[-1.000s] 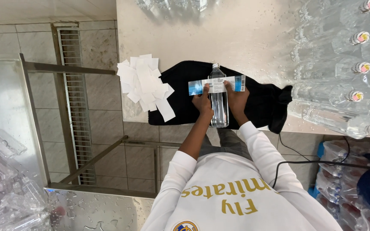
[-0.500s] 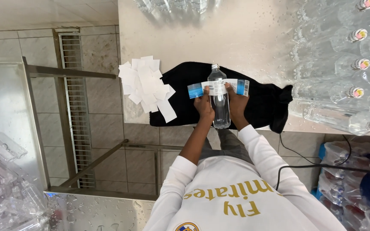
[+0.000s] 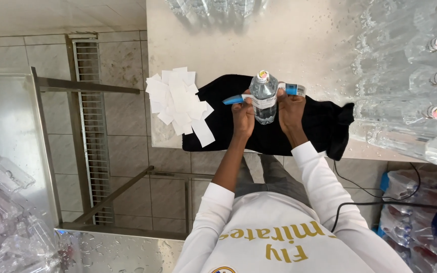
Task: Manually applying adhesive labels to plastic water bottles at a production station.
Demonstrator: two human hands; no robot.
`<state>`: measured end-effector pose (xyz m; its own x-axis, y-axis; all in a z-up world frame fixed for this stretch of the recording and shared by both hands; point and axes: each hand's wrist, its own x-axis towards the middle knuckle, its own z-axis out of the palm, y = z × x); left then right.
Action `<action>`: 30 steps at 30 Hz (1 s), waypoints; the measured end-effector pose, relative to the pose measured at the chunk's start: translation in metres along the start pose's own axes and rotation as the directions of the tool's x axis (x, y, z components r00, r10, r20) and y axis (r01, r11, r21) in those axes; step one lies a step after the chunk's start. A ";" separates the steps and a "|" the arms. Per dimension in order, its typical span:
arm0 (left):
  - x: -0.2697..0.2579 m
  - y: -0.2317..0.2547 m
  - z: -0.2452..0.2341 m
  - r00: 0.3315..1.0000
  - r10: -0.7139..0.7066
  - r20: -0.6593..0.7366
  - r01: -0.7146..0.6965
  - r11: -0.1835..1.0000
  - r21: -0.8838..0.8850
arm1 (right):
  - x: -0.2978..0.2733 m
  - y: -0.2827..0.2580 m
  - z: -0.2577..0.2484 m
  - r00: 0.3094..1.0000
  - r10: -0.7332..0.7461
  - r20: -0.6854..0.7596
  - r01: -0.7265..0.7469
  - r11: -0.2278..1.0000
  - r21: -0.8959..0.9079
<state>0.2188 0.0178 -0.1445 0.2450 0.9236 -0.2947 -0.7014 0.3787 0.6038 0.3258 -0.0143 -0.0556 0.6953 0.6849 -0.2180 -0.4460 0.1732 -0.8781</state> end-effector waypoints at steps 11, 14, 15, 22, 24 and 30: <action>-0.020 0.022 -0.047 0.971 -0.069 0.227 0.010 0.967 0.253 | -0.025 0.010 -0.024 0.997 0.028 0.074 -0.032 0.998 0.049; -0.037 0.020 -0.049 0.974 -0.073 0.212 0.007 0.954 0.300 | -0.038 0.018 -0.043 0.994 0.043 0.098 -0.050 0.996 0.068; -0.044 0.021 -0.044 0.976 -0.059 0.210 -0.009 0.952 0.307 | -0.044 0.016 -0.046 0.993 0.055 0.108 -0.065 0.994 0.085; -0.077 0.012 -0.035 0.953 -0.124 0.277 0.006 0.920 0.391 | -0.074 0.014 -0.075 0.995 0.096 0.035 -0.101 0.973 0.207; -0.078 0.021 -0.032 0.947 -0.142 0.288 0.008 0.908 0.419 | -0.082 0.016 -0.078 0.994 0.102 0.031 -0.106 0.975 0.197; -0.065 0.026 -0.021 0.940 -0.143 0.308 0.008 0.917 0.399 | -0.082 0.052 -0.095 0.990 0.025 -0.140 -0.024 1.000 0.006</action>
<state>0.1700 -0.0334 -0.1251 0.5370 0.8327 -0.1349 -0.3737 0.3783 0.8469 0.2992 -0.1283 -0.1238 0.7558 0.5833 -0.2974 -0.4663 0.1607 -0.8699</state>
